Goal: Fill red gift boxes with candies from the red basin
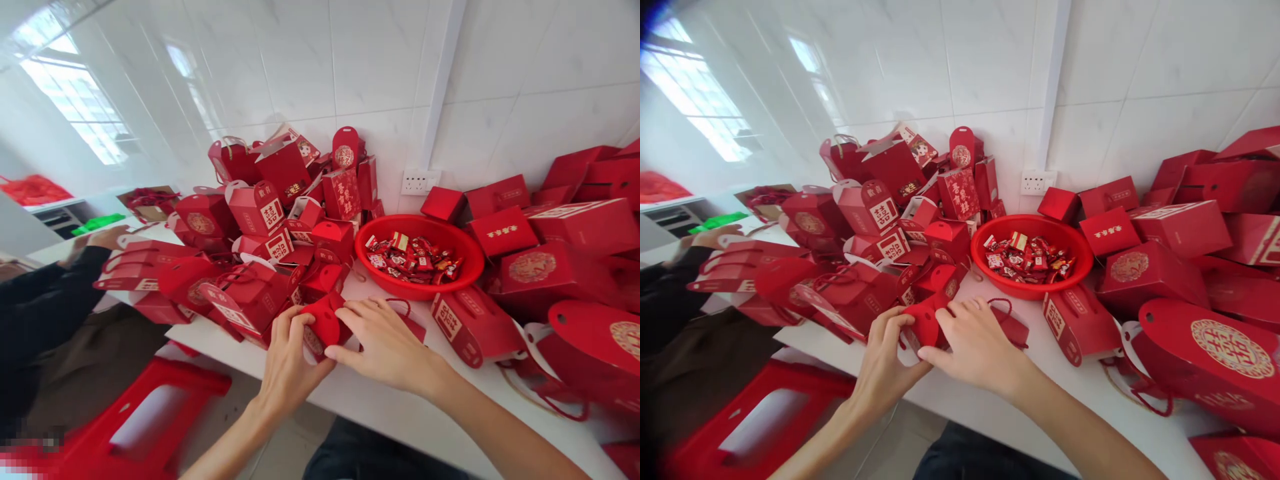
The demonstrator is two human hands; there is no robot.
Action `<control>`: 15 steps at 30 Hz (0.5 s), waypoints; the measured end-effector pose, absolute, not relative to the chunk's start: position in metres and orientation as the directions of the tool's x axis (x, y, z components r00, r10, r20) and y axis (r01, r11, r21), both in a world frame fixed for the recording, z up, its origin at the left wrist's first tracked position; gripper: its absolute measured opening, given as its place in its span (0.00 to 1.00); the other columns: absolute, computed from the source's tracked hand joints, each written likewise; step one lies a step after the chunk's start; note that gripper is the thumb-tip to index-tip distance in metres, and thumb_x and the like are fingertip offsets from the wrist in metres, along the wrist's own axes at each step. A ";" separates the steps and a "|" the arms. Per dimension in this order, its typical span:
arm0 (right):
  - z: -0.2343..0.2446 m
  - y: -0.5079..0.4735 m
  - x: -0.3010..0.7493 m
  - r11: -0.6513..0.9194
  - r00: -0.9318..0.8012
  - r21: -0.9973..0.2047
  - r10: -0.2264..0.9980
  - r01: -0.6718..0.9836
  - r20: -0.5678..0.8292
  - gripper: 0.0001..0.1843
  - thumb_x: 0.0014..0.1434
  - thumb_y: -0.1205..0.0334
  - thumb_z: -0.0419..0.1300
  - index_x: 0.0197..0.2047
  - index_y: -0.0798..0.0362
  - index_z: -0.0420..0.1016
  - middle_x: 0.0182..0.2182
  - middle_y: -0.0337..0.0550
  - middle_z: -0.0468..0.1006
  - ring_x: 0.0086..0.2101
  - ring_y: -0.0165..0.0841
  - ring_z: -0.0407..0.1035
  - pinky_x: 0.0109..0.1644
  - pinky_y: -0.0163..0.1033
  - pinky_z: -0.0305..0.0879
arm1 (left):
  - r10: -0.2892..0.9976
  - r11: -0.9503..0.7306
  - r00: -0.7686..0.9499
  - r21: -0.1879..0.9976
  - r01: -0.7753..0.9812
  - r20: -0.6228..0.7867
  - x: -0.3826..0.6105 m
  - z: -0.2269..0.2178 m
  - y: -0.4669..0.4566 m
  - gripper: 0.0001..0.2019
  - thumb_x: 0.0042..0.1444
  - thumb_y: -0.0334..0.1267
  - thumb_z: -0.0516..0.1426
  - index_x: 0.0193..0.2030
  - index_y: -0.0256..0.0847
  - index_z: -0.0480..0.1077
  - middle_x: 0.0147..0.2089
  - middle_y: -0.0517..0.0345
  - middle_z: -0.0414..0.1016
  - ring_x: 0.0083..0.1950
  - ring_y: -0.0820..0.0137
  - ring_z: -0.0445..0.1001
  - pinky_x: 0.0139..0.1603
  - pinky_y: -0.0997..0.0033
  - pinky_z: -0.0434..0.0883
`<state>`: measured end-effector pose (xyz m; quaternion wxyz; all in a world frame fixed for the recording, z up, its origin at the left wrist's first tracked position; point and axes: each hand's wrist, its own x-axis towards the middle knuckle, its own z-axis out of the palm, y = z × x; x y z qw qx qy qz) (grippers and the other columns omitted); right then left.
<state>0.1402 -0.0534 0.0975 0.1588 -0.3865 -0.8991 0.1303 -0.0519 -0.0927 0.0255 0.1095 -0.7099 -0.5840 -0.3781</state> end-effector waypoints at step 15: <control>0.094 -0.034 0.085 0.625 -0.624 -0.047 0.766 0.779 -0.153 0.40 0.61 0.49 0.64 0.69 0.62 0.60 0.60 0.77 0.70 0.51 0.57 0.76 0.49 0.56 0.72 | 0.868 -0.462 0.361 0.294 0.836 0.340 -0.093 0.125 -0.089 0.12 0.63 0.43 0.54 0.49 0.46 0.75 0.57 0.48 0.77 0.55 0.59 0.78 0.56 0.60 0.74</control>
